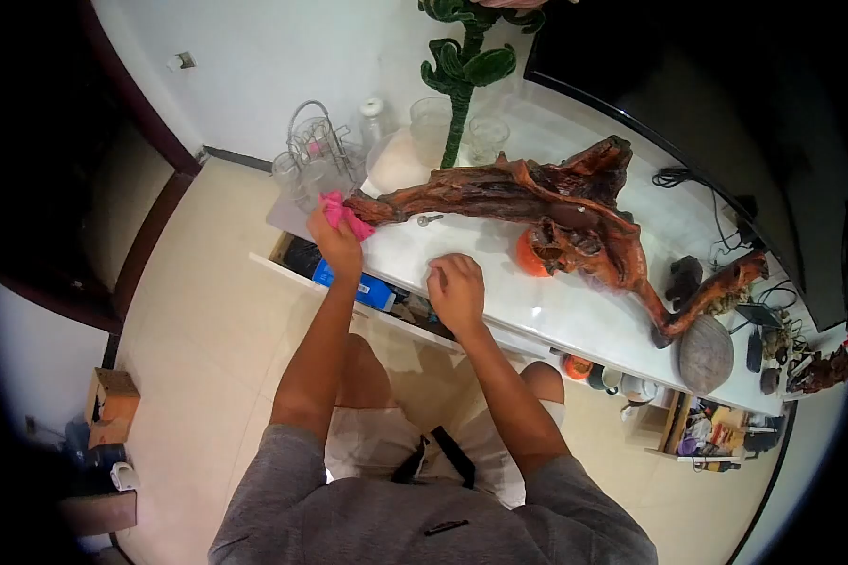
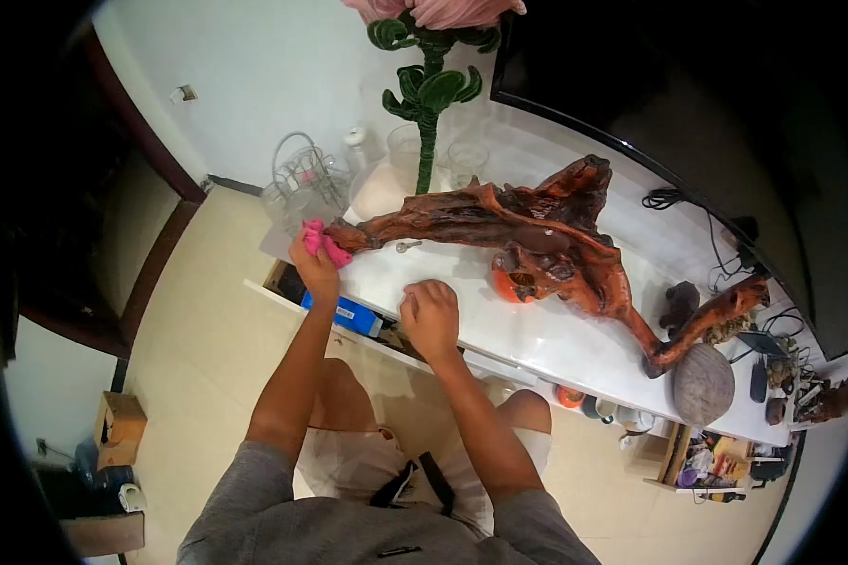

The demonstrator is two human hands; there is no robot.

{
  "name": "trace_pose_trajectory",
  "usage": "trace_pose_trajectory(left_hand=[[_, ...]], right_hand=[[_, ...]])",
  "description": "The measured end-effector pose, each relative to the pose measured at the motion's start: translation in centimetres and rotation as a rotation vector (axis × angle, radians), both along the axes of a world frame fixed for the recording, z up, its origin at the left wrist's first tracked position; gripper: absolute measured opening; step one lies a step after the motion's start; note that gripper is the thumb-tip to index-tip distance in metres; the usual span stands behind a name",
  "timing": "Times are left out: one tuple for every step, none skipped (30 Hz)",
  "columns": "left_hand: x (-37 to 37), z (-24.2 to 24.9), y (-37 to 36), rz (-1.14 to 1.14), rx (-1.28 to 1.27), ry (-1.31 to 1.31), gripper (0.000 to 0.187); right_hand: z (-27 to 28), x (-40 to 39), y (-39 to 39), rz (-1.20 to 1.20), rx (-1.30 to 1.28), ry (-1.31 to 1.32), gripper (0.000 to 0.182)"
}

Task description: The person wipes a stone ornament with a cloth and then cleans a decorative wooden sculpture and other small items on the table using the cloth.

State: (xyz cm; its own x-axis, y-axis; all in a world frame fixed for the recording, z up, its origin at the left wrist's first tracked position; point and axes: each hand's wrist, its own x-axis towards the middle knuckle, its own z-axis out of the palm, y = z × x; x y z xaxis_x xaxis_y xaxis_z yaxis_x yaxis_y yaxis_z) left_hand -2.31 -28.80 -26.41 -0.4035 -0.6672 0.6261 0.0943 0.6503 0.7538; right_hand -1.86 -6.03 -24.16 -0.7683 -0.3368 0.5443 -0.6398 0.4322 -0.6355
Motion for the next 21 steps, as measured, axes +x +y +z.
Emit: trace_pose_trajectory(left_hand=[[0.1, 1.2, 0.4, 0.054, 0.013, 0.044, 0.045], [-0.1, 2.4, 0.8, 0.104, 0.027, 0.092, 0.044], [-0.4, 3.9, 1.5, 0.049, -0.065, 0.111, 0.044], [-0.7, 5.4, 2.5, -0.005, -0.154, 0.126, 0.043], [-0.9, 6.0, 3.0, -0.057, -0.240, 0.139, 0.043], [-1.5, 5.5, 2.9, -0.087, -0.248, 0.078, 0.043], [-2.3, 5.0, 2.8, -0.117, -0.257, 0.019, 0.043], [-2.9, 4.6, 2.6, -0.149, -0.268, -0.036, 0.043], [-3.1, 4.4, 2.5, -0.161, -0.227, -0.012, 0.044], [-3.2, 4.3, 2.2, -0.176, -0.184, 0.011, 0.044], [-2.9, 4.1, 1.9, -0.194, -0.140, 0.027, 0.045], [-2.7, 3.5, 1.2, -0.172, -0.116, 0.007, 0.044], [-2.6, 2.7, 0.3, -0.147, -0.090, 0.032, 0.045], [-2.5, 1.9, -0.6, -0.124, -0.065, 0.060, 0.045], [-2.5, 1.6, -0.8, -0.099, -0.040, 0.090, 0.045], [-2.2, 2.5, -0.1, -0.037, -0.027, 0.044, 0.045], [-2.1, 3.3, 0.7, -0.078, -0.099, 0.051, 0.045], [-1.8, 5.1, 2.0, -0.120, -0.168, 0.057, 0.044], [-2.0, 6.4, 3.0, -0.165, -0.237, 0.068, 0.044], [-2.6, 7.2, 3.7, -0.287, -0.274, 0.059, 0.043], [-3.0, 7.6, 4.2, -0.343, -0.299, -0.043, 0.043]], right_hand=[[0.2, 0.0, -0.2, -0.007, 0.019, 0.009, 0.012], [0.2, 0.0, -0.4, -0.008, 0.032, 0.025, 0.012], [0.2, 0.0, -0.5, -0.011, 0.048, 0.042, 0.012], [0.2, 0.0, -0.5, -0.012, 0.068, 0.054, 0.012], [0.2, 0.0, -0.5, -0.013, 0.074, 0.065, 0.013], [0.3, 0.0, -0.5, -0.011, 0.082, 0.074, 0.013], [0.3, 0.0, -0.6, -0.010, 0.088, 0.085, 0.013], [0.2, 0.0, -0.6, 0.002, 0.079, 0.081, 0.013], [0.1, 0.0, -0.6, 0.012, 0.070, 0.077, 0.012], [0.0, 0.0, -0.5, 0.019, 0.063, 0.071, 0.012], [-0.1, 0.1, -0.4, 0.014, 0.079, 0.058, 0.013], [0.2, 0.2, -0.5, 0.010, 0.093, 0.046, 0.013], [0.5, 0.0, -0.7, 0.004, 0.102, 0.043, 0.014], [0.5, 0.0, -0.8, -0.009, 0.115, 0.066, 0.014], [0.3, 0.0, -0.8, -0.020, 0.128, 0.091, 0.014], [0.1, -0.1, -0.9, -0.035, 0.142, 0.114, 0.015], [-0.3, 0.0, -1.0, -0.046, 0.172, 0.127, 0.015], [-0.9, 0.2, -1.1, -0.057, 0.204, 0.137, 0.015], [-1.5, 0.0, -1.2, -0.072, 0.238, 0.150, 0.016], [-2.0, -0.1, -1.4, -0.084, 0.282, 0.138, 0.015], [-2.0, 0.0, -1.2, -0.073, 0.286, 0.120, 0.014]])
